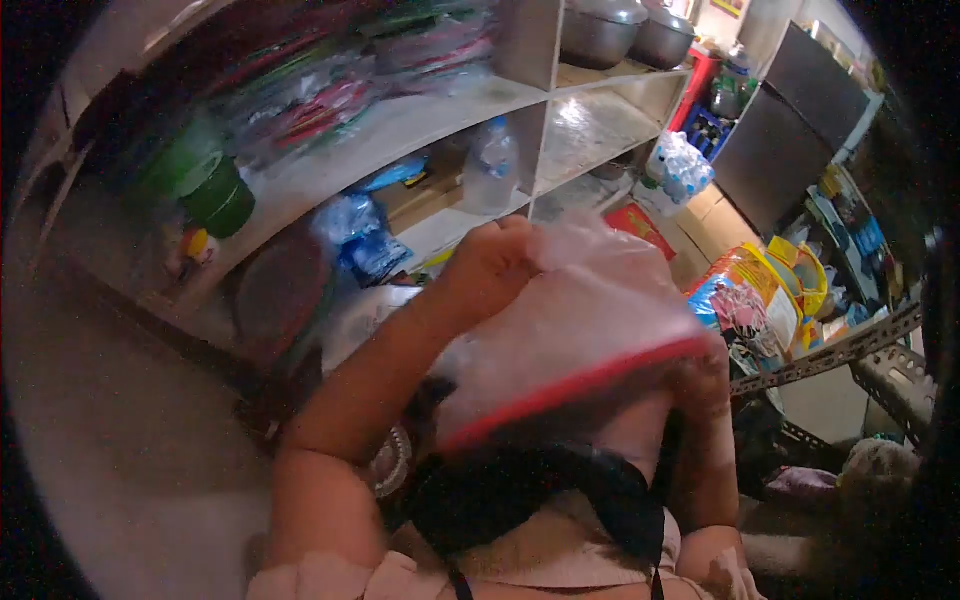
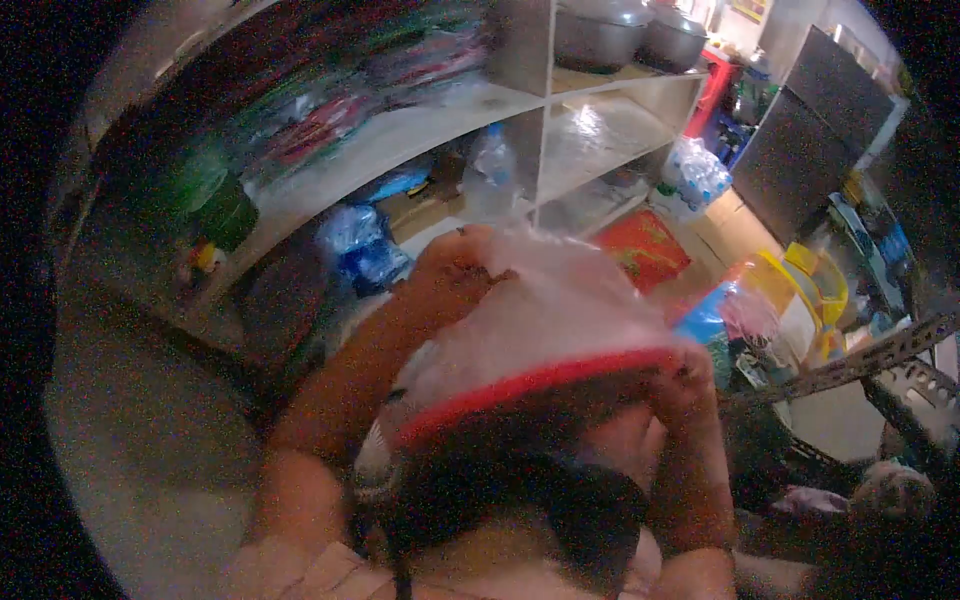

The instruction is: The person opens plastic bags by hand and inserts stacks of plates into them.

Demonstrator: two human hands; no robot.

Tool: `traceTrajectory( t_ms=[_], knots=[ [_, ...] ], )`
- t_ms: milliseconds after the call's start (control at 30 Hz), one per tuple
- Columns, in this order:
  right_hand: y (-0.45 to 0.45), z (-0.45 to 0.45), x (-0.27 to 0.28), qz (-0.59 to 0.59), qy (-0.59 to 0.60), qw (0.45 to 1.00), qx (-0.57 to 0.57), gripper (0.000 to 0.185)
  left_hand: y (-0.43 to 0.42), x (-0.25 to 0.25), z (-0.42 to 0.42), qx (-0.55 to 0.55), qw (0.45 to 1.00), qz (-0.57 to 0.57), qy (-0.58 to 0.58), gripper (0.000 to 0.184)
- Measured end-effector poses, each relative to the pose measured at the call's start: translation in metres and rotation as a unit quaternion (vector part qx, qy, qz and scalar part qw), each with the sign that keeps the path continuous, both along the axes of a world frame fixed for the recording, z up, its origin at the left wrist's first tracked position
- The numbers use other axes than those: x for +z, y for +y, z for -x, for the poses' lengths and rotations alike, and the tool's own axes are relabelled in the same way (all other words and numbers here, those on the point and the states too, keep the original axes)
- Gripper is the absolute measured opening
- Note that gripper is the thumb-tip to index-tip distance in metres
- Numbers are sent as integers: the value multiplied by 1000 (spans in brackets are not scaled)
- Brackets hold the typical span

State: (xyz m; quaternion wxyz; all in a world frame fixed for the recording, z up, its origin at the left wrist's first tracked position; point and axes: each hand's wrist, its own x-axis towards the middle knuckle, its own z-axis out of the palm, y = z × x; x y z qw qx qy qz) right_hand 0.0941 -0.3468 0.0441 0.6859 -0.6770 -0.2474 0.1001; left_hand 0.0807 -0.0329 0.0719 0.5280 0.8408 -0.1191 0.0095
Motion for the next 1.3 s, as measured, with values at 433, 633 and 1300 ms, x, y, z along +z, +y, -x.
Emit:
traceTrajectory(
  t_ms=[433,633,1300],
  knots=[
    [106,6,-115,-74,434,898,-20,48,38,-176,124,223,973,-59,-12,33],
    [128,34,-77,-1,259,964,64,24,105,-128,131,616,781,103,0,35],
    [101,14,-172,251,28,960,120,36,4,-138,93,158,889,-391,-178,32]
  ],
)
